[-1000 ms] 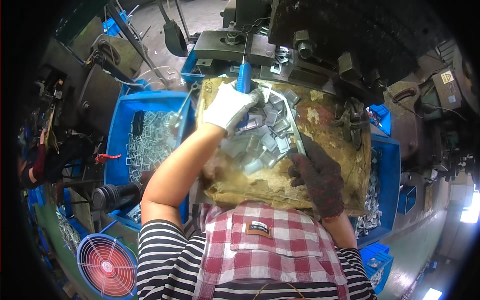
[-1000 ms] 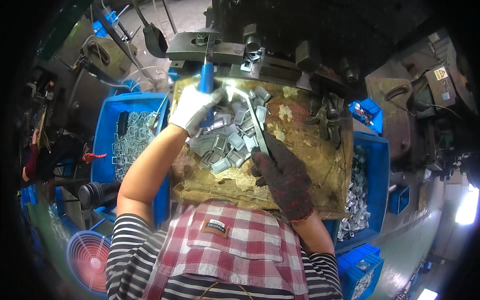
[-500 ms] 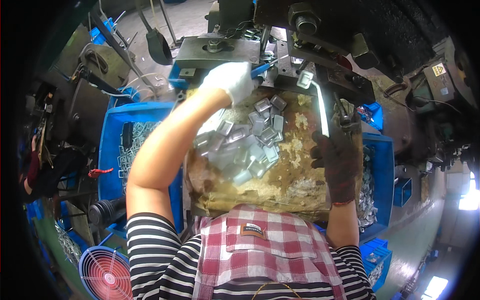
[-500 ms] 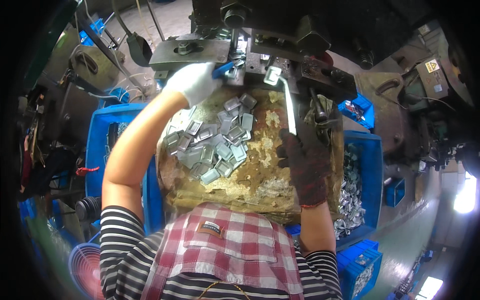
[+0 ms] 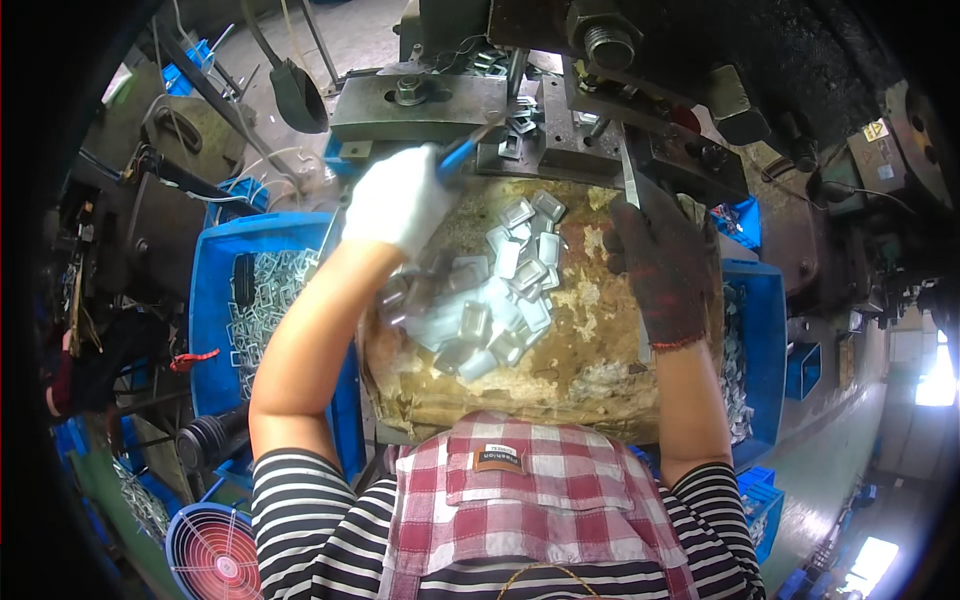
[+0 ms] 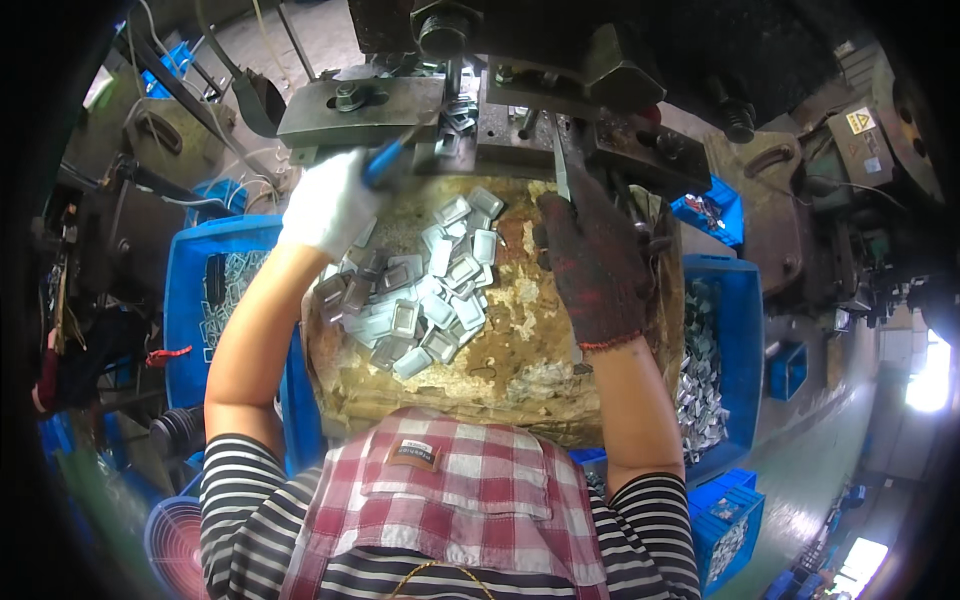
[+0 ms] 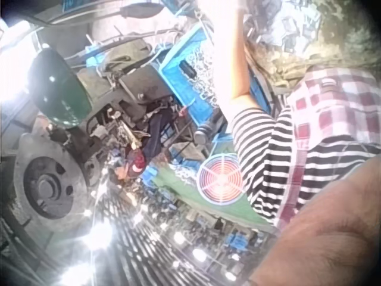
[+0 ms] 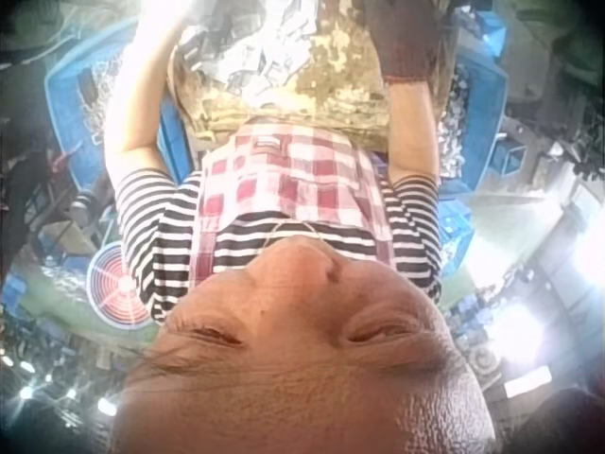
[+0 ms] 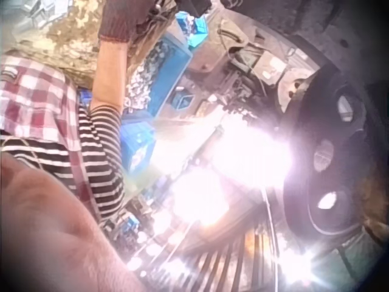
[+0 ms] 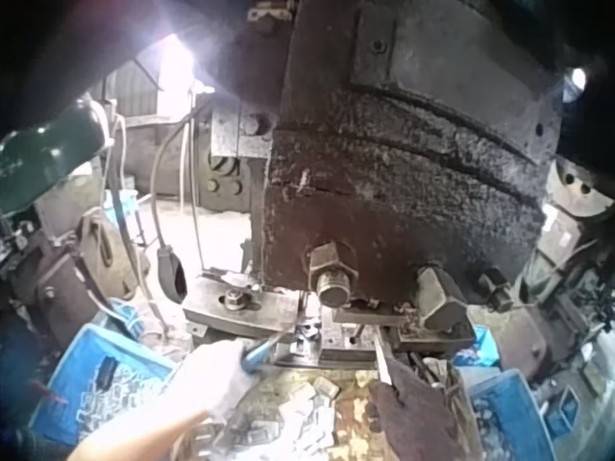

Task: The person places small metal pieces into a press machine one at a time using hand tools to stamp them. Afterward, the person lifts the board and dumps the stamped metal pieces into a blue container.

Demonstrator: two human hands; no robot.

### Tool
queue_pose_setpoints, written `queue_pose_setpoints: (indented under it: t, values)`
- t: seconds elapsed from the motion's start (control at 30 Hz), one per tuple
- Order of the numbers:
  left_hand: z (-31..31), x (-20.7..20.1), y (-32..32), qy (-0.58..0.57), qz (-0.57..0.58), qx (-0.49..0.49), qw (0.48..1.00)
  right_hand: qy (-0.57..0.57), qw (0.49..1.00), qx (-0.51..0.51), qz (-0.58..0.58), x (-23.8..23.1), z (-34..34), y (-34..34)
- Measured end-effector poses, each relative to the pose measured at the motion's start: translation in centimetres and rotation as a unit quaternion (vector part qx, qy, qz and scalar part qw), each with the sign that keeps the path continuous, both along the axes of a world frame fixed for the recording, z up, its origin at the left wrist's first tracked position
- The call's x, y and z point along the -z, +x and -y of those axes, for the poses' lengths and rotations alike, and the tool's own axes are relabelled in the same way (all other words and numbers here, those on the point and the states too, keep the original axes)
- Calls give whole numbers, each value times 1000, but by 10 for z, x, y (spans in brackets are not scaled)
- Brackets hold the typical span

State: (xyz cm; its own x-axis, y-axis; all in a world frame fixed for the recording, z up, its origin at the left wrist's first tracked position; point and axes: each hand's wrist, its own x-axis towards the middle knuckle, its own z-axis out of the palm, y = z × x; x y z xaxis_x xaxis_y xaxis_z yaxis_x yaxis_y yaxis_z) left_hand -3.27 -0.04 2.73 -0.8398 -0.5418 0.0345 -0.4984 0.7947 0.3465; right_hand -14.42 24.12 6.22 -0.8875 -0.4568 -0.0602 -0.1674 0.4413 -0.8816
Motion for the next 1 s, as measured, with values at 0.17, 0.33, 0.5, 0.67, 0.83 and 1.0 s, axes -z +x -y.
queue_pose_setpoints:
  t: [0.17,0.33,0.5,0.67,0.83,1.0]
  values:
    - [-14,20,40,-24,38,13,999,21,997,-18,-66,21,2,-8]
    - [-7,32,35,-50,49,10,997,-43,997,-7,-63,13,-14,-14]
    - [5,34,38,185,-154,-54,969,4,1000,18,4,-8,-38,17]
    - [-14,17,26,432,-170,-145,874,-51,990,-54,123,3,-44,73]
    - [-25,19,22,429,-232,-93,868,-37,976,-101,190,5,-40,86]
    - [-30,12,24,433,-197,-105,873,-34,975,-95,200,3,-39,89]
